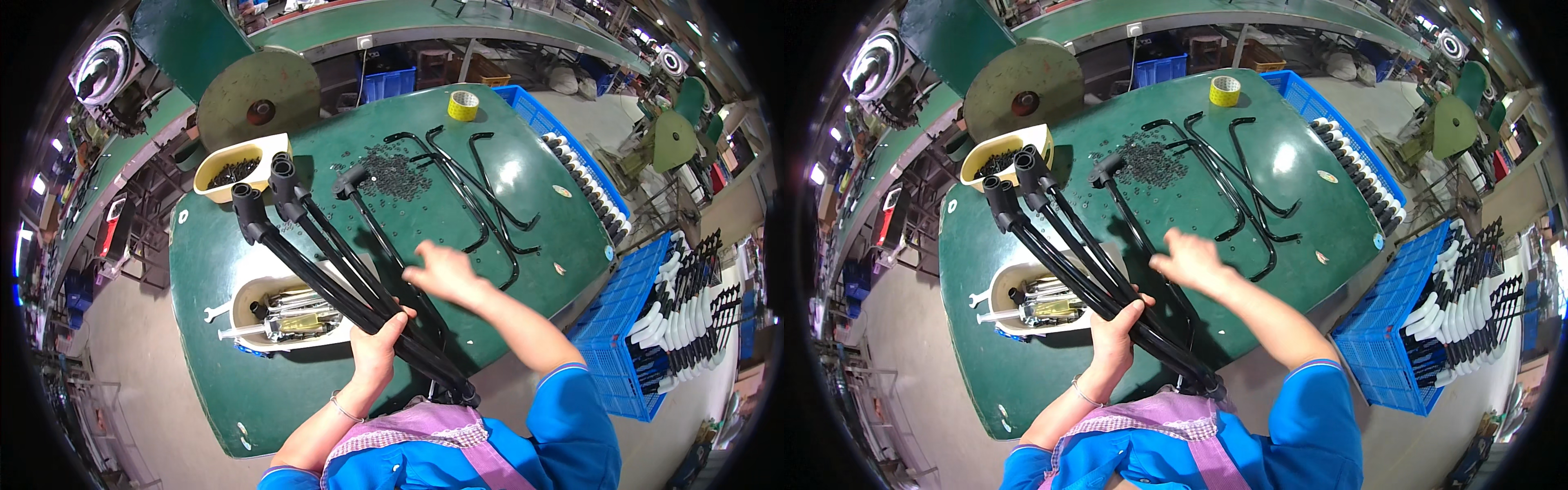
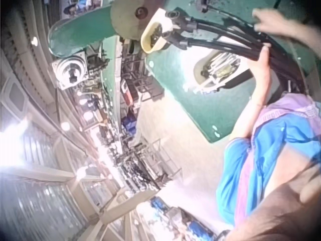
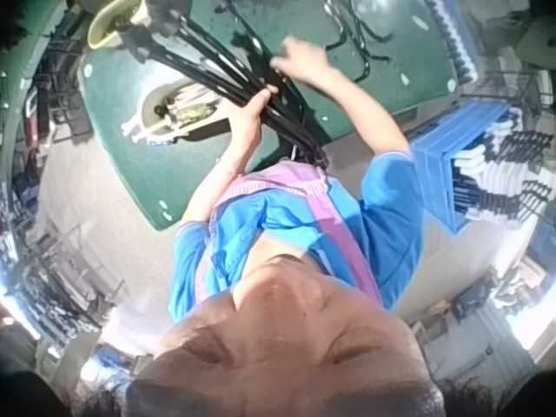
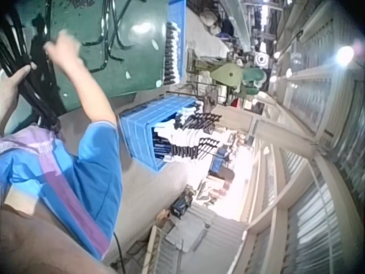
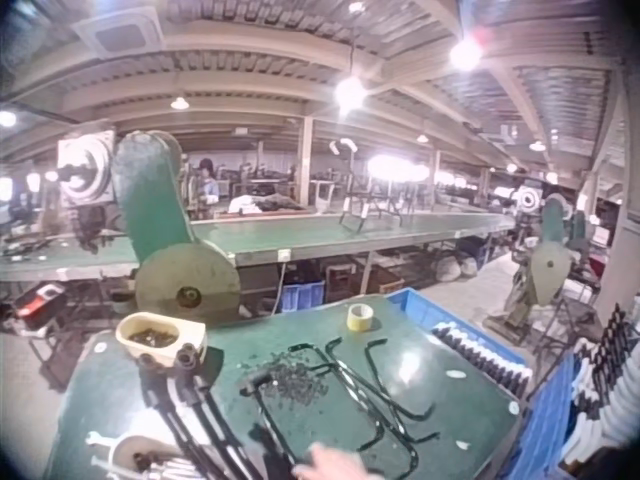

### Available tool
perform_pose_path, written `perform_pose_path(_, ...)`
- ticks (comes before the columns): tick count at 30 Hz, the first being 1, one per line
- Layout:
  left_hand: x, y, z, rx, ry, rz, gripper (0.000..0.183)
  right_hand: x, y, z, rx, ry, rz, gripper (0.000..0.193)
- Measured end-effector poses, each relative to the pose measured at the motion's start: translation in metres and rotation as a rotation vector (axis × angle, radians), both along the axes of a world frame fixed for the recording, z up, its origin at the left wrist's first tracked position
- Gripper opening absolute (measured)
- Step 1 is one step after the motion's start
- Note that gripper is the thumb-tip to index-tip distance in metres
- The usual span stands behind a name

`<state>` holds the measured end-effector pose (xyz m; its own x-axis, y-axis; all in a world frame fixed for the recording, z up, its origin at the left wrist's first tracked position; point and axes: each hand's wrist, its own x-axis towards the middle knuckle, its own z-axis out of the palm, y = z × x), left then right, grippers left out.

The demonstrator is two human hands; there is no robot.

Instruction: The person assembles bicycle racks by picking up black metal frames from a conveyor belt, positioning them under a press machine, and attaching red plastic clips. The person repeatedly handles frames and clips, aligning parts and operating the press to secure components.

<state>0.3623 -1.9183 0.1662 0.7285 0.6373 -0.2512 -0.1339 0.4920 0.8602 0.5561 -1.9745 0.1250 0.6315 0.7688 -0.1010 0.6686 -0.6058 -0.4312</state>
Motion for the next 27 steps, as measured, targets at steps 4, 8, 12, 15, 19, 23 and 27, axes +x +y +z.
perform_pose_path(4, 0.003, -0.004, 0.001, 0.004, -0.004, -0.005, 0.030, -0.035, -0.004, -0.052, 0.120, -0.049, 0.129, 0.039)
perform_pose_path(8, 0.002, -0.004, 0.003, 0.003, 0.002, -0.038, 0.028, -0.021, -0.015, -0.053, 0.307, -0.049, 0.088, 0.041)
perform_pose_path(12, 0.008, -0.008, 0.004, 0.004, 0.008, -0.056, 0.027, 0.004, -0.032, -0.043, 0.335, -0.087, -0.007, 0.042)
perform_pose_path(15, 0.014, -0.011, 0.003, 0.021, 0.001, -0.079, 0.025, 0.027, -0.041, -0.041, 0.389, -0.156, -0.064, 0.043)
perform_pose_path(19, 0.022, -0.016, 0.003, -0.005, 0.021, -0.104, 0.024, 0.054, -0.048, -0.035, 0.275, -0.042, -0.126, 0.046)
perform_pose_path(23, 0.024, -0.019, 0.003, 0.020, 0.067, -0.117, 0.024, 0.065, -0.045, -0.034, 0.225, -0.010, -0.196, 0.049)
perform_pose_path(27, 0.026, -0.020, 0.001, 0.027, 0.073, -0.130, 0.026, 0.082, -0.043, -0.035, 0.197, -0.125, -0.236, 0.047)
